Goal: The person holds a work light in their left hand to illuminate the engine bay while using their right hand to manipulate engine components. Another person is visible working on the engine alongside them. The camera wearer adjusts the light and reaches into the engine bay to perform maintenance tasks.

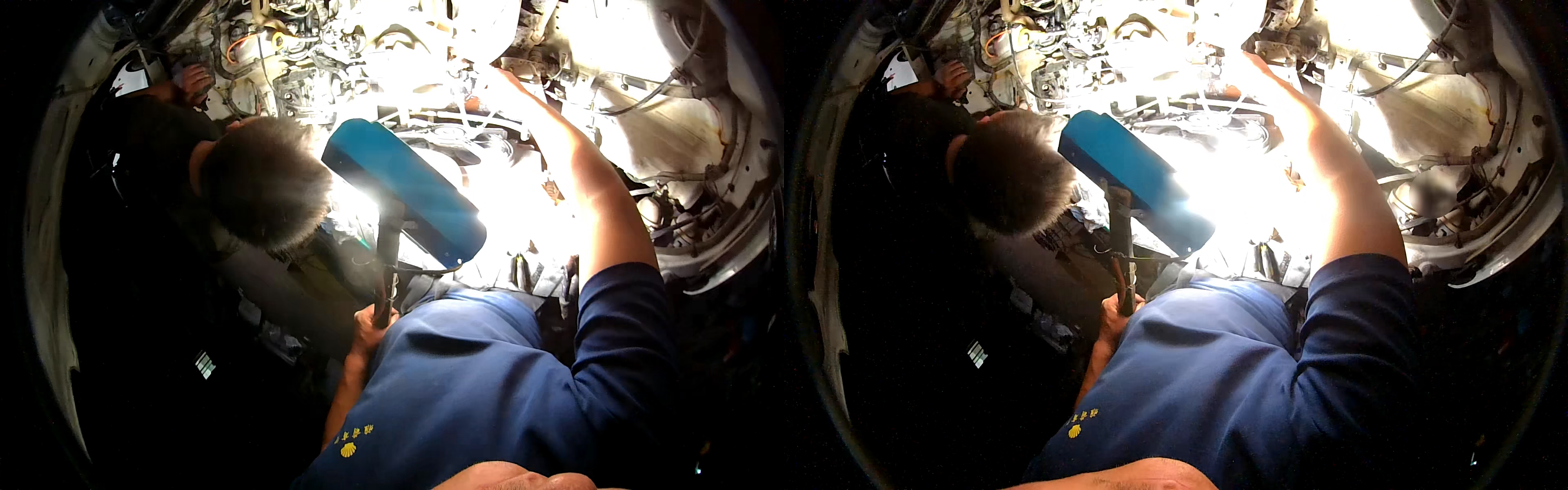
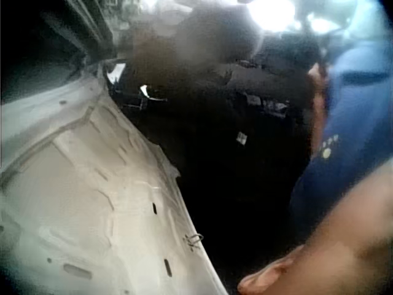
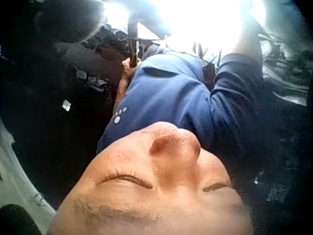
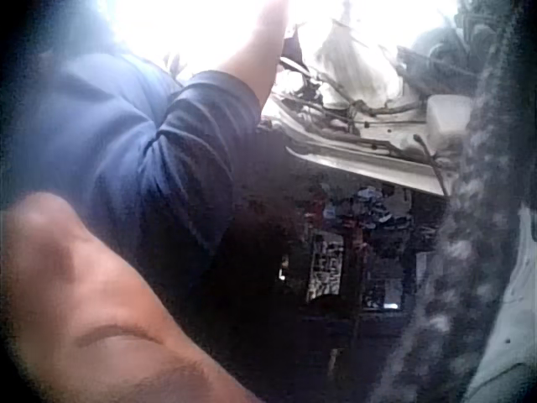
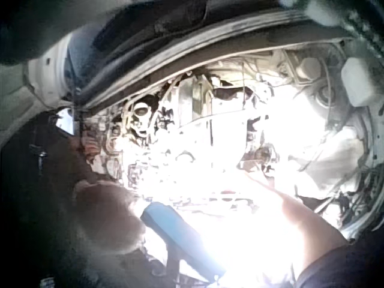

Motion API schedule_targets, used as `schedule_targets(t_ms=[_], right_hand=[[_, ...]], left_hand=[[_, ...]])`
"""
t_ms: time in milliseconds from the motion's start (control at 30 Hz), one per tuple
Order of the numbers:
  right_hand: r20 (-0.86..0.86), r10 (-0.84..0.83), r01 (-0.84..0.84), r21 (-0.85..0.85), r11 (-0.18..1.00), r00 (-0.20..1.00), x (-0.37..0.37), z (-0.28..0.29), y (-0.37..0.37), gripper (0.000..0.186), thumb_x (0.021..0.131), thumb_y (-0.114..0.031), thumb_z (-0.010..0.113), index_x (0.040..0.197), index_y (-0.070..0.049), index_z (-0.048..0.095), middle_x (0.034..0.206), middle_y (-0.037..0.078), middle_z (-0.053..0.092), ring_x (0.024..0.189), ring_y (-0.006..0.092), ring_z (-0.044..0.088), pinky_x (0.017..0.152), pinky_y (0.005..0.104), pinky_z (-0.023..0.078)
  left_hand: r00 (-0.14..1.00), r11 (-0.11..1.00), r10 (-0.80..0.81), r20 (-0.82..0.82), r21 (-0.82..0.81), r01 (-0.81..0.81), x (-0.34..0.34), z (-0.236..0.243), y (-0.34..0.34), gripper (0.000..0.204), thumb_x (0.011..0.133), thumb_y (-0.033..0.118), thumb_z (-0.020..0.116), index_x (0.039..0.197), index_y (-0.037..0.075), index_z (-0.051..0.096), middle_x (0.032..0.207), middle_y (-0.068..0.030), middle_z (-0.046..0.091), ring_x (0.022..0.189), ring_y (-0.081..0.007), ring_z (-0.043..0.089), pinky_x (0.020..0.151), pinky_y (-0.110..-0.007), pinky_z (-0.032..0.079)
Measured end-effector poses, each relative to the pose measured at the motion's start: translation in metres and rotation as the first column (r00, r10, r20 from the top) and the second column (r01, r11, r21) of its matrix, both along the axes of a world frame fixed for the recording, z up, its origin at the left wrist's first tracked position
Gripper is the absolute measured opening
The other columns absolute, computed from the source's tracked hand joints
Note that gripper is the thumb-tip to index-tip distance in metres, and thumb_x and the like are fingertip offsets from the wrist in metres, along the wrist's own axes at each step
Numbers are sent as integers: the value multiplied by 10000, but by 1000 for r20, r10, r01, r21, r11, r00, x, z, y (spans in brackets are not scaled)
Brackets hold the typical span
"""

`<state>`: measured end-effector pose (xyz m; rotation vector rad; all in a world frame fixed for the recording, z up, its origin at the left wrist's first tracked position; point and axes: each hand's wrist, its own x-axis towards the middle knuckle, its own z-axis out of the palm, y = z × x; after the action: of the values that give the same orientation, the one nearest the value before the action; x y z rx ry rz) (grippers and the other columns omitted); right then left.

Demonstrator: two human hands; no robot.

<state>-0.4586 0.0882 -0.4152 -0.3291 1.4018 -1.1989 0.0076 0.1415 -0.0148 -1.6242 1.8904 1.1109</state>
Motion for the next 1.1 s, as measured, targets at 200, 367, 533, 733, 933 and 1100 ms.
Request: schedule_targets(t_ms=[200,367,533,733,933,1100], right_hand=[[-520,193,-204,37,978,832,6,-18,-8,130,923,-158,692,894,-31,705,832,113,671,744,171,635,642,369,511],[-590,229,-275,12,961,775,12,-11,-4,163,913,-169,726,998,-30,720,866,145,696,781,250,676,718,394,529],[60,-122,132,-212,968,991,19,-28,-5,274,944,-203,718,1173,-52,700,977,99,697,861,217,642,775,335,522],[-750,56,-152,-59,987,659,17,2,-3,260,1023,-194,648,1249,-70,676,1051,58,650,966,148,623,842,300,523],[-284,-112,28,-286,958,952,19,-29,1,153,1026,-177,608,1142,-87,652,1044,26,656,949,140,630,828,299,526],[618,-251,403,-117,908,745,24,-37,-3,190,1054,-260,618,1150,-102,661,983,-16,641,900,101,609,810,279,513]], left_hand=[[999,1000,-24,-24,-1,24,0,-8,-6,150,828,132,831,856,19,736,757,-94,755,712,-149,725,659,-337,561],[1000,1000,10,-6,-6,-10,0,-6,1,145,823,134,827,850,22,739,750,-99,750,704,-159,725,658,-344,561],[1000,1000,-20,-12,-23,20,1,-7,0,136,819,132,825,852,27,744,757,-98,751,712,-163,728,658,-345,560],[1000,1000,21,-1,8,-21,-4,-9,-4,134,819,126,822,854,28,739,765,-115,753,714,-187,741,665,-350,567],[999,999,-41,-9,-20,40,-6,-11,-6,137,825,132,817,855,26,735,766,-119,752,716,-191,744,664,-350,568],[999,999,-41,1,-12,41,-12,-10,-6,138,817,131,820,860,28,740,779,-118,758,729,-204,753,677,-351,574]])
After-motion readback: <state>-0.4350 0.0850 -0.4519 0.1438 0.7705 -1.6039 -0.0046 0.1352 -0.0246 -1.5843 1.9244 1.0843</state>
